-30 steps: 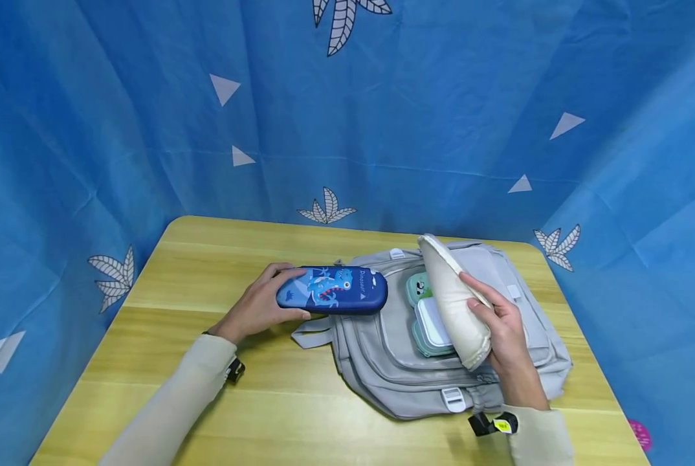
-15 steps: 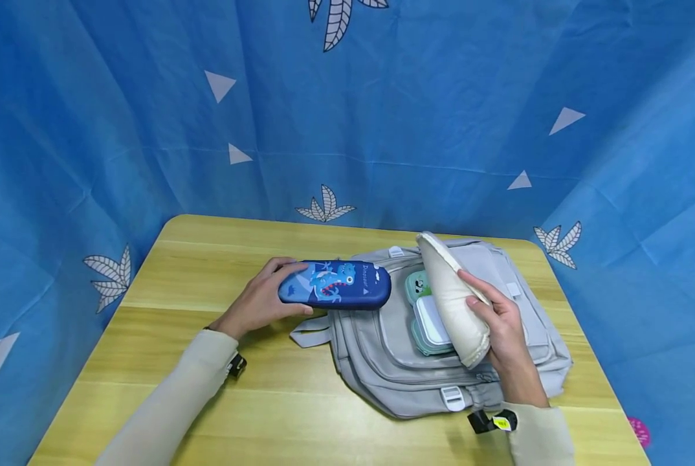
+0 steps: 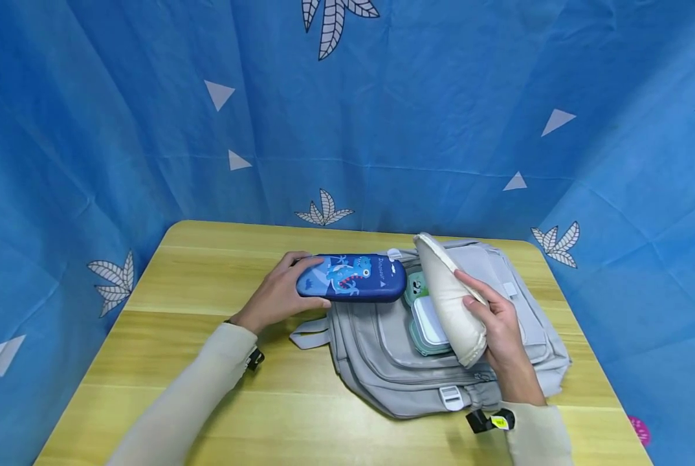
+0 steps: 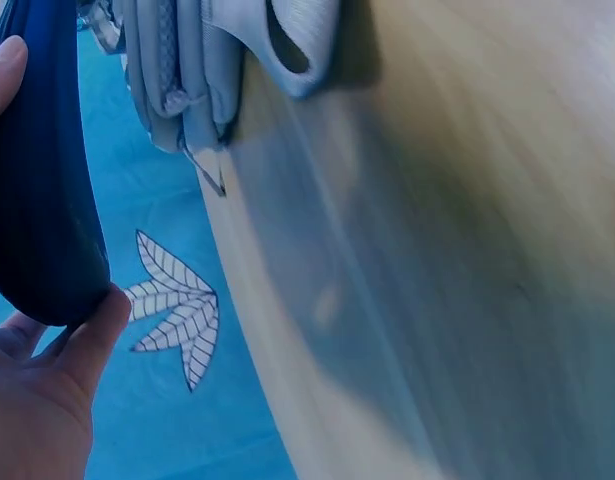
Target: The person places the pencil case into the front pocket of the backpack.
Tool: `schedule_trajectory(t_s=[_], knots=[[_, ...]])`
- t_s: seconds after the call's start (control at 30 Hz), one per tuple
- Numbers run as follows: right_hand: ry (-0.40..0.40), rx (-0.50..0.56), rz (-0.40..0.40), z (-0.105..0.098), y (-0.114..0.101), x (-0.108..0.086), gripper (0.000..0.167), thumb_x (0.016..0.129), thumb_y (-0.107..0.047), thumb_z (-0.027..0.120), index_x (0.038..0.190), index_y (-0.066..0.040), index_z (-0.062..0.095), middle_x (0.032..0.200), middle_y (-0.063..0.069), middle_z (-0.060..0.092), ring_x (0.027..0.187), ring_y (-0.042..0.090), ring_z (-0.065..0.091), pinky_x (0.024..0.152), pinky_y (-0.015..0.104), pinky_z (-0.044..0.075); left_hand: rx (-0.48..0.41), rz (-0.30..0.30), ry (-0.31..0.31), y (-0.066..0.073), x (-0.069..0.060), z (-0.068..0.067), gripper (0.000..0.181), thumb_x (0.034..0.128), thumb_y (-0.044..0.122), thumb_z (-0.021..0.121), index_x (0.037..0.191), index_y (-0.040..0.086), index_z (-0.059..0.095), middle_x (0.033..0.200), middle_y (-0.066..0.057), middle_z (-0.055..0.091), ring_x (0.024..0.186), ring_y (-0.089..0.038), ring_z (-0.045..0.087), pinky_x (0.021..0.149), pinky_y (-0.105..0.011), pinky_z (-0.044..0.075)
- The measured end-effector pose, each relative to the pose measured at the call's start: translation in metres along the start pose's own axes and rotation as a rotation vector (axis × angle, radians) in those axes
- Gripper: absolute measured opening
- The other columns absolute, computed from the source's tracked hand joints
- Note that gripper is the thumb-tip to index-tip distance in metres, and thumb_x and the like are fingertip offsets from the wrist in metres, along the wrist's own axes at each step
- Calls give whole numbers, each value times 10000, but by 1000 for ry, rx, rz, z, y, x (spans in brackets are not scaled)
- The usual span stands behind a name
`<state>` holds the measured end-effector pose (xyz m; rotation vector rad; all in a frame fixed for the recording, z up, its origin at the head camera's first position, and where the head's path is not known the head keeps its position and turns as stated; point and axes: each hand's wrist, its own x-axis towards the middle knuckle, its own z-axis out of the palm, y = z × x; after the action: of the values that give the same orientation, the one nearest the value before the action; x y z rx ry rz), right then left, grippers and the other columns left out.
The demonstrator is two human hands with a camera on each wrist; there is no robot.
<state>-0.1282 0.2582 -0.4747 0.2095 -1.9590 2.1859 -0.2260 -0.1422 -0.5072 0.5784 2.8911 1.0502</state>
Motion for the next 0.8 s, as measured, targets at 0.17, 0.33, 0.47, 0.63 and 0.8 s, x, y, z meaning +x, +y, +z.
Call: schedule_trajectory(t_s=[0.17, 0.33, 0.47, 0.63, 0.8], knots=[[-4, -5, -3, -1, 0, 0, 409, 1099, 40, 548, 1501, 37, 620, 1446, -105, 695, 1360, 69, 599, 988, 180, 564, 10, 17, 15, 10, 8, 6, 920, 804, 638, 917, 1601, 387, 531, 1668, -46, 406, 1478, -397, 500, 1176, -651, 484], [-12, -5, -9, -1, 0, -1, 412, 1100, 46, 540, 1506, 51, 608, 1449, -105, 693, 1364, 67, 597, 995, 179, 564, 23, 33, 17, 19, 13, 12, 913, 814, 636, 911, 1600, 367, 535, 1660, -55, 414, 1472, -382, 505, 1170, -628, 497], [-13, -3, -18, -2, 1, -1, 411, 1097, 54, 537, 1503, 63, 605, 1448, -105, 697, 1379, 64, 589, 1020, 173, 548, 36, 51, 17, 27, 17, 16, 912, 811, 627, 916, 1597, 355, 543, 1661, -73, 420, 1472, -384, 503, 1171, -634, 494], [-11, 7, -28, -1, 1, 0, 410, 1093, 63, 539, 1498, 72, 604, 1447, -100, 704, 1390, 62, 591, 1037, 169, 541, 48, 68, 32, 35, 19, 21, 918, 810, 615, 924, 1597, 325, 551, 1656, -82, 428, 1476, -376, 498, 1188, -629, 481], [-10, 5, -26, -1, 1, 0, 410, 1097, 54, 540, 1502, 70, 601, 1452, -104, 699, 1391, 59, 591, 1039, 171, 542, 47, 66, 44, 38, 20, 25, 917, 815, 633, 909, 1600, 321, 551, 1657, -79, 435, 1471, -364, 504, 1173, -617, 494]])
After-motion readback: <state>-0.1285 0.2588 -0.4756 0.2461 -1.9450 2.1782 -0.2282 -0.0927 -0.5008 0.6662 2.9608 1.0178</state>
